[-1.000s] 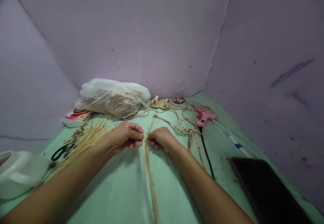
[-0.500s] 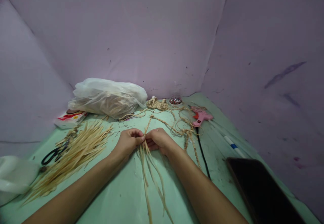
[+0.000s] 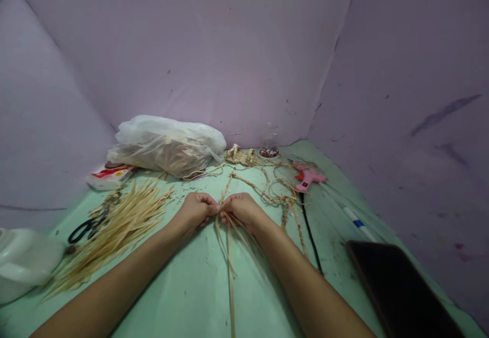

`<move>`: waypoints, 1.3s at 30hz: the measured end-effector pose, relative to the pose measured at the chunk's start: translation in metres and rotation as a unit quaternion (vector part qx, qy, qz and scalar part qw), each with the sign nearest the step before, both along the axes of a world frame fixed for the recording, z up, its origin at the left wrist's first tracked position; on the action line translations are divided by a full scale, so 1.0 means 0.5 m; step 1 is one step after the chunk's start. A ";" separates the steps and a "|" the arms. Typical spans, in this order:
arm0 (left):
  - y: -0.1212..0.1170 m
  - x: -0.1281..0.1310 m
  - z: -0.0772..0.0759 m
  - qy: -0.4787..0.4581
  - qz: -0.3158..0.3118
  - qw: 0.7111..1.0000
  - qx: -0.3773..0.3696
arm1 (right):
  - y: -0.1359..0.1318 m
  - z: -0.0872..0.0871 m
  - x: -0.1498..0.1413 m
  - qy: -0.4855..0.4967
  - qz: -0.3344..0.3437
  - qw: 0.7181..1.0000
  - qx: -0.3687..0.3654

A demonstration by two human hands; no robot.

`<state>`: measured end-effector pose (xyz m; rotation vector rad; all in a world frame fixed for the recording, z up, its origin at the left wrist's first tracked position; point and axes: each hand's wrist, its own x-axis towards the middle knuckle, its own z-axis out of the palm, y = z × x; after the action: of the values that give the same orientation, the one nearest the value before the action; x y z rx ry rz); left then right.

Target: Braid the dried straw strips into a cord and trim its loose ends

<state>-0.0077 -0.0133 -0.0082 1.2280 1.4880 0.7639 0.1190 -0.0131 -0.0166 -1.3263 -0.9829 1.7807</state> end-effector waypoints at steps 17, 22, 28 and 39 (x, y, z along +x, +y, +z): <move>-0.053 0.015 0.021 0.378 -0.082 0.901 0.197 | -0.006 -0.016 -0.021 -0.021 -0.053 0.997 0.054; -0.088 0.042 0.023 0.509 -0.163 0.798 0.281 | -0.004 -0.019 -0.022 -0.018 -0.082 0.996 0.041; -0.066 0.009 0.041 0.413 -0.233 0.836 0.275 | -0.007 -0.005 -0.022 -0.001 -0.073 0.997 0.022; -0.006 -0.025 0.025 -0.064 -0.019 0.994 -0.085 | -0.007 0.010 -0.012 0.000 -0.046 0.999 0.000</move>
<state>-0.0204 -0.0165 0.0043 1.0569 1.3919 0.6645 0.1130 -0.0164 -0.0115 -1.3492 -0.9071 1.7132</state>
